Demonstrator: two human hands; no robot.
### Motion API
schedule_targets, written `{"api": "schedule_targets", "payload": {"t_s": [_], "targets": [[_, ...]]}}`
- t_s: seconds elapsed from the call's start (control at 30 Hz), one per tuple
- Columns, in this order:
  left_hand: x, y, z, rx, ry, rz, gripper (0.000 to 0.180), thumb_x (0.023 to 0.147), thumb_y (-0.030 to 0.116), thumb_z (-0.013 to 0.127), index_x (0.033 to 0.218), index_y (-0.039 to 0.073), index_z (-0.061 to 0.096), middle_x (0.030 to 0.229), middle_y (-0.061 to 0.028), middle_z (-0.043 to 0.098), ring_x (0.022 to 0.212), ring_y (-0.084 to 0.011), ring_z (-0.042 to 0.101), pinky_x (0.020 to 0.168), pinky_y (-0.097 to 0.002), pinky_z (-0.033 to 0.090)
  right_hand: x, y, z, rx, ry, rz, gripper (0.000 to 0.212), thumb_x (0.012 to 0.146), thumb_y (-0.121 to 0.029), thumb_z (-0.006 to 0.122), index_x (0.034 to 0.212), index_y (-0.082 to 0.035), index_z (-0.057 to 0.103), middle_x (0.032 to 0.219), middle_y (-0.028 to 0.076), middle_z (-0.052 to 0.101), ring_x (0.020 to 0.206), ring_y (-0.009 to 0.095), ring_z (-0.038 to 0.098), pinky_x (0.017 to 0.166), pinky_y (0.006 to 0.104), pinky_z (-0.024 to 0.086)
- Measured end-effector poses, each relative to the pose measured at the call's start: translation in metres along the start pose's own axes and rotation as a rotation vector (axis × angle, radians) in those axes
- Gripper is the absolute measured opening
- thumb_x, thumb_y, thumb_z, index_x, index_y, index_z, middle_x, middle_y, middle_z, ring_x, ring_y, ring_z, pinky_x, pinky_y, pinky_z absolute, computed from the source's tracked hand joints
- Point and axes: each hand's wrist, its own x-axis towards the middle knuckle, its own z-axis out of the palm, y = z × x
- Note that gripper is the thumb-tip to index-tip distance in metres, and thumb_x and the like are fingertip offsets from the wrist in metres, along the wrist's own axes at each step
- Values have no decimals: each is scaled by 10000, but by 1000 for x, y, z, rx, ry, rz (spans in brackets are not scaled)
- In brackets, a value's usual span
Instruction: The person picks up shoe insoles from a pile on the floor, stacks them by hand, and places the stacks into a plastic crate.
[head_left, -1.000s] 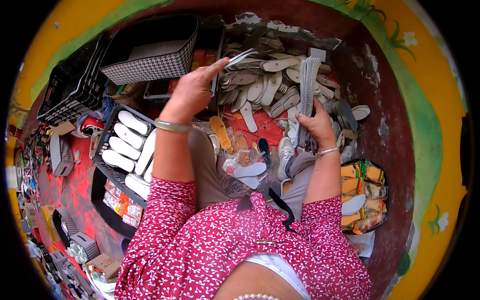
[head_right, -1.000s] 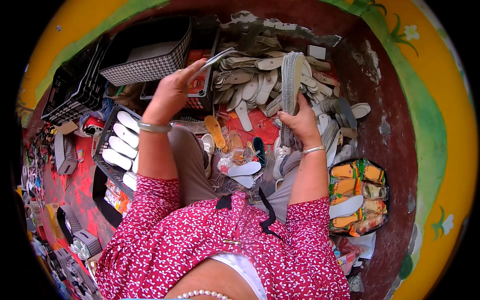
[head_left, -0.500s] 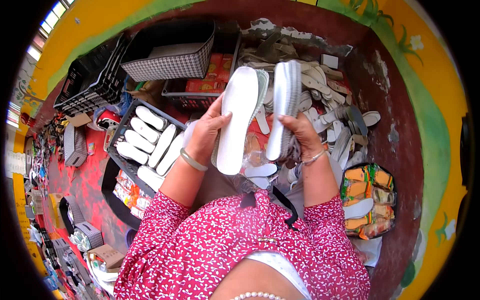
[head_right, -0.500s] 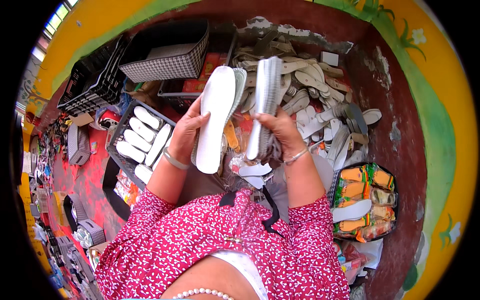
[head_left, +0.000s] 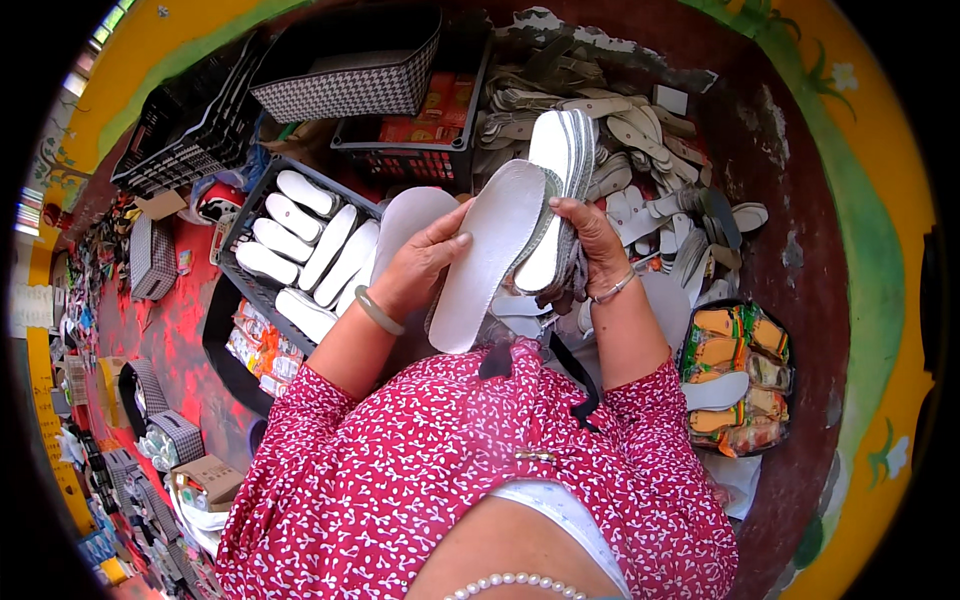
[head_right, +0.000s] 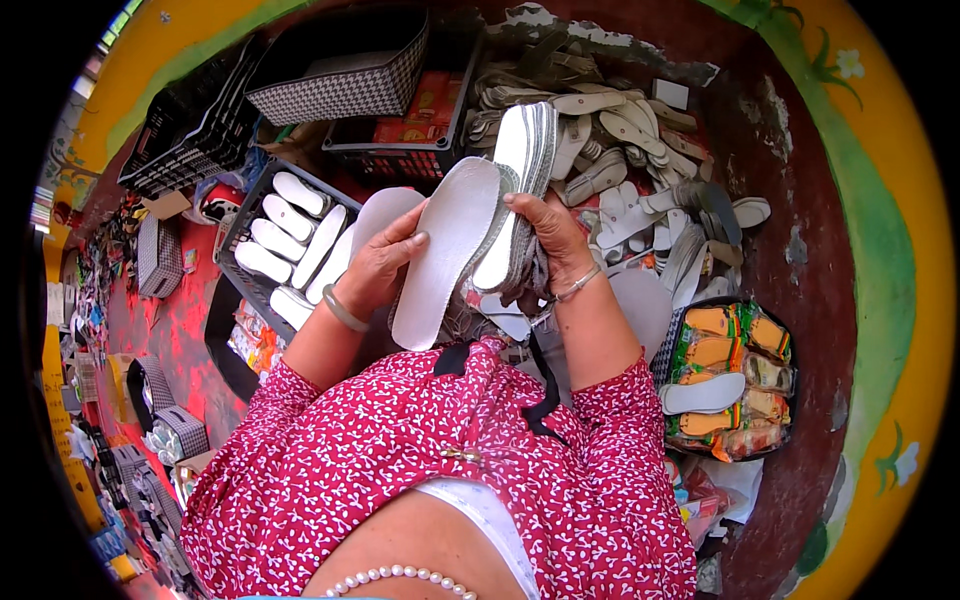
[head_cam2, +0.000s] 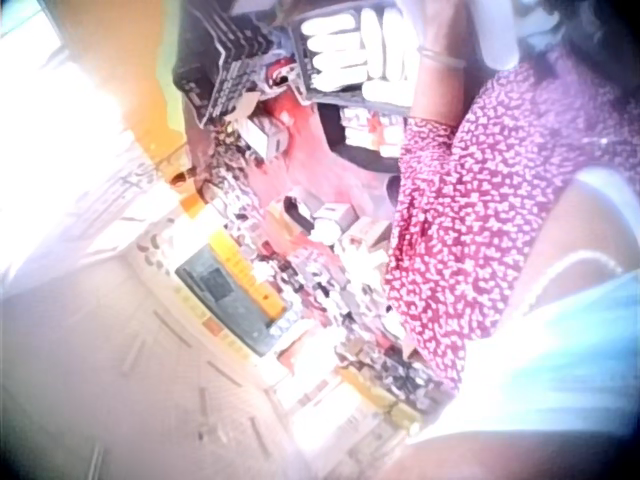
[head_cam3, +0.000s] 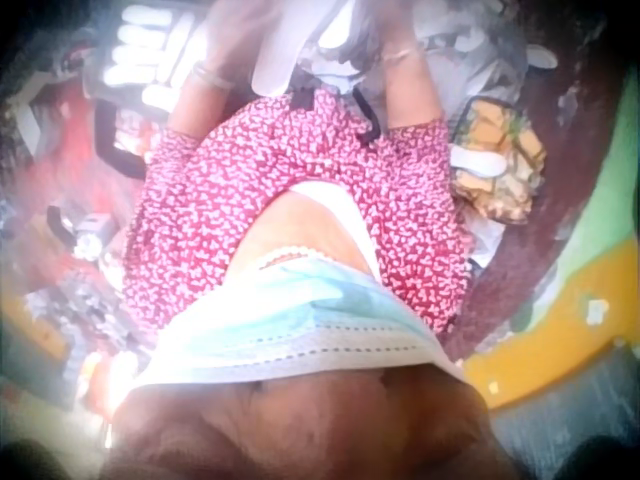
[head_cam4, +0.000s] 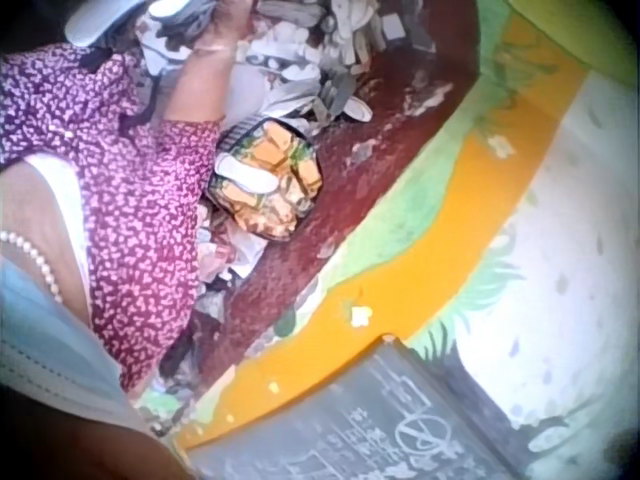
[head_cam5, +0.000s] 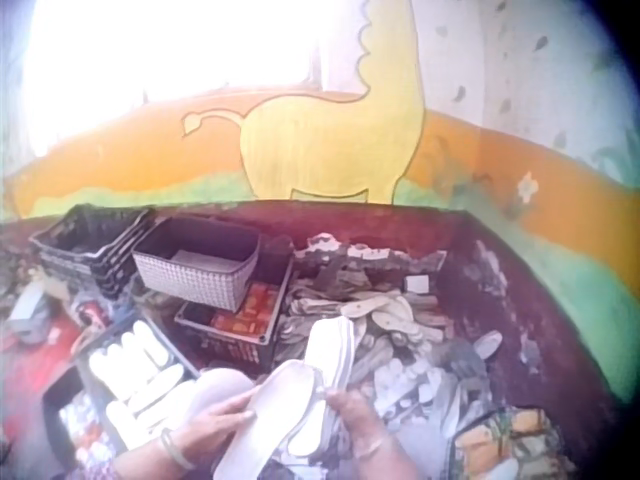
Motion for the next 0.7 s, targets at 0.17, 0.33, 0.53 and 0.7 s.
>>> {"api": "schedule_targets", "payload": {"t_s": [0.17,0.33,0.53,0.7], "targets": [[-4,6,5,65,-13,9,467,945,79,414,1395,23,300,1339,-82,431,1184,-155,457,975,-280,380,2,4,7,-10,-62,68,496,778,-172,647,1173,62,458,978,130,611,817,210,642,719,320,557],[4,0,-8,321,-38,69,468,950,71,410,1398,10,289,1357,-82,410,1220,-144,412,1005,-254,333,4,4,6,-134,-47,-15,558,750,-182,646,1210,49,430,1024,118,582,859,192,618,761,312,540],[7,9,-2,555,-38,49,461,944,50,416,1391,14,311,1373,-59,387,1236,-127,383,1028,-258,302,11,5,-6,-127,-59,-9,574,730,-182,638,1215,46,433,1024,126,587,858,204,625,770,317,537],[9,6,-4,376,-59,38,510,930,65,454,1407,26,277,1343,-72,421,1202,-129,423,1007,-261,331,9,2,1,-78,-56,48,562,726,-193,636,1202,49,462,1020,149,607,851,236,641,768,339,542]]}}
